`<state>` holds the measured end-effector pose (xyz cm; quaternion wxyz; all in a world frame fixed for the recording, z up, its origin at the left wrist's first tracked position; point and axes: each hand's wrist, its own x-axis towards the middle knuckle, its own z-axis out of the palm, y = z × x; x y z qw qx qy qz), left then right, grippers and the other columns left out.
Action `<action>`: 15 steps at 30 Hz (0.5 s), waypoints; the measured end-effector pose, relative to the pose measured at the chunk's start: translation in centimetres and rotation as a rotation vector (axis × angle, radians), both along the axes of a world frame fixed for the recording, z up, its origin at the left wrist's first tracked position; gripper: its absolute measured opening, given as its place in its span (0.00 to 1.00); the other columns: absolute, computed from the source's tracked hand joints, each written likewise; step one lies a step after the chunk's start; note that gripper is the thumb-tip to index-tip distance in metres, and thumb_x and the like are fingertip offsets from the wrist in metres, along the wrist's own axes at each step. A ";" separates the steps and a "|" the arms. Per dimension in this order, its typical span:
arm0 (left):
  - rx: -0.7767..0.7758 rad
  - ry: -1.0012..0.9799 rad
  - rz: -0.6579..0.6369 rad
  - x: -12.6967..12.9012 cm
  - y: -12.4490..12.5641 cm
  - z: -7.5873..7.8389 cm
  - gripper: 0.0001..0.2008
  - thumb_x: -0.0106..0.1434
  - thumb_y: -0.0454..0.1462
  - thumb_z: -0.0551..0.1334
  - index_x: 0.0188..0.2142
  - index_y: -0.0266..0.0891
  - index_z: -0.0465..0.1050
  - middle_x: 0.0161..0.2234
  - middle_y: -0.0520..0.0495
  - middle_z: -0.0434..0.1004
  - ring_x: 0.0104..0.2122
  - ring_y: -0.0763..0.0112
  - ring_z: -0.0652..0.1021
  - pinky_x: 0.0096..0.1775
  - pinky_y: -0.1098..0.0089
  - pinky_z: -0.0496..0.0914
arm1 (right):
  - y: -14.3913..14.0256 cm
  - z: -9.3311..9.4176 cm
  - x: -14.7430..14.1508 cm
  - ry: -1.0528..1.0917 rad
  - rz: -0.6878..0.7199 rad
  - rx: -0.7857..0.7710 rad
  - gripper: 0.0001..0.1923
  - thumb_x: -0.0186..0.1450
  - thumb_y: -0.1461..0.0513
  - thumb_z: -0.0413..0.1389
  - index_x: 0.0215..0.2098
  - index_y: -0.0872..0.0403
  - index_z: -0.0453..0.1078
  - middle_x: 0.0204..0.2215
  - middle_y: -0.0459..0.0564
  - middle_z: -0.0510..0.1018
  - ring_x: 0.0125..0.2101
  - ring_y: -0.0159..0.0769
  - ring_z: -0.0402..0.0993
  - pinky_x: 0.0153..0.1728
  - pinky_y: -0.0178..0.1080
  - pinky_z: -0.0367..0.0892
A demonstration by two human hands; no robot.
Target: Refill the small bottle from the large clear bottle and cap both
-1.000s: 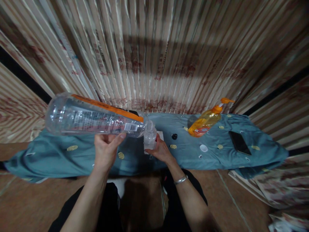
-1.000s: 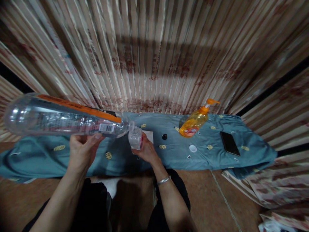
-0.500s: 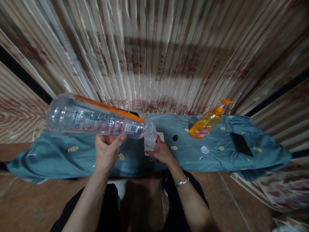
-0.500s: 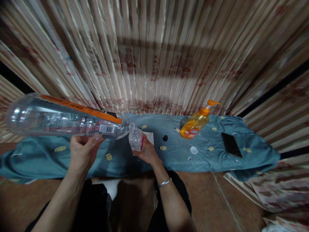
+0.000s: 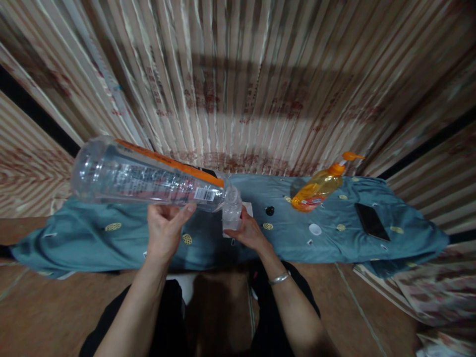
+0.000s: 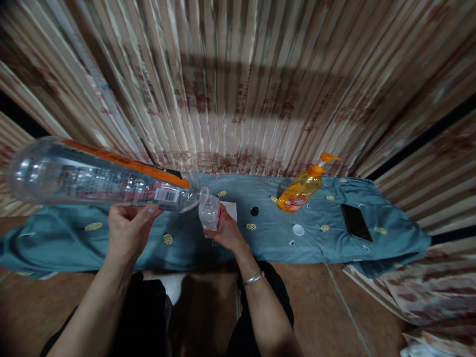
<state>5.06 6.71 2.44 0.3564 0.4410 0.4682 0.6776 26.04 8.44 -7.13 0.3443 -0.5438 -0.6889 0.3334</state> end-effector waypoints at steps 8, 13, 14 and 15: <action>-0.035 -0.029 0.000 -0.1 -0.1 0.0 0.23 0.38 0.49 0.78 0.28 0.41 0.74 0.27 0.48 0.79 0.30 0.60 0.81 0.39 0.61 0.78 | -0.1 0.1 0.0 0.007 0.011 0.012 0.46 0.53 0.63 0.69 0.65 0.51 0.56 0.54 0.55 0.77 0.53 0.49 0.77 0.55 0.50 0.71; -0.021 -0.008 -0.009 0.0 -0.2 0.3 0.22 0.39 0.50 0.78 0.25 0.41 0.72 0.27 0.47 0.79 0.32 0.59 0.81 0.39 0.60 0.78 | -0.1 0.0 0.0 -0.011 0.003 -0.014 0.48 0.53 0.62 0.70 0.66 0.53 0.54 0.53 0.56 0.78 0.53 0.50 0.77 0.55 0.51 0.71; -0.024 0.009 0.001 0.0 -0.2 0.3 0.23 0.39 0.51 0.77 0.26 0.41 0.72 0.27 0.47 0.79 0.31 0.59 0.81 0.38 0.60 0.78 | -0.1 0.1 0.0 -0.017 0.001 -0.022 0.48 0.53 0.62 0.70 0.67 0.53 0.54 0.53 0.56 0.78 0.53 0.51 0.77 0.55 0.51 0.71; -0.027 0.033 0.014 0.0 -0.2 0.4 0.23 0.39 0.52 0.77 0.26 0.41 0.72 0.26 0.47 0.78 0.29 0.59 0.81 0.37 0.59 0.78 | -0.1 0.1 0.0 -0.020 0.000 -0.026 0.48 0.53 0.62 0.70 0.67 0.54 0.53 0.53 0.57 0.78 0.53 0.51 0.77 0.54 0.51 0.72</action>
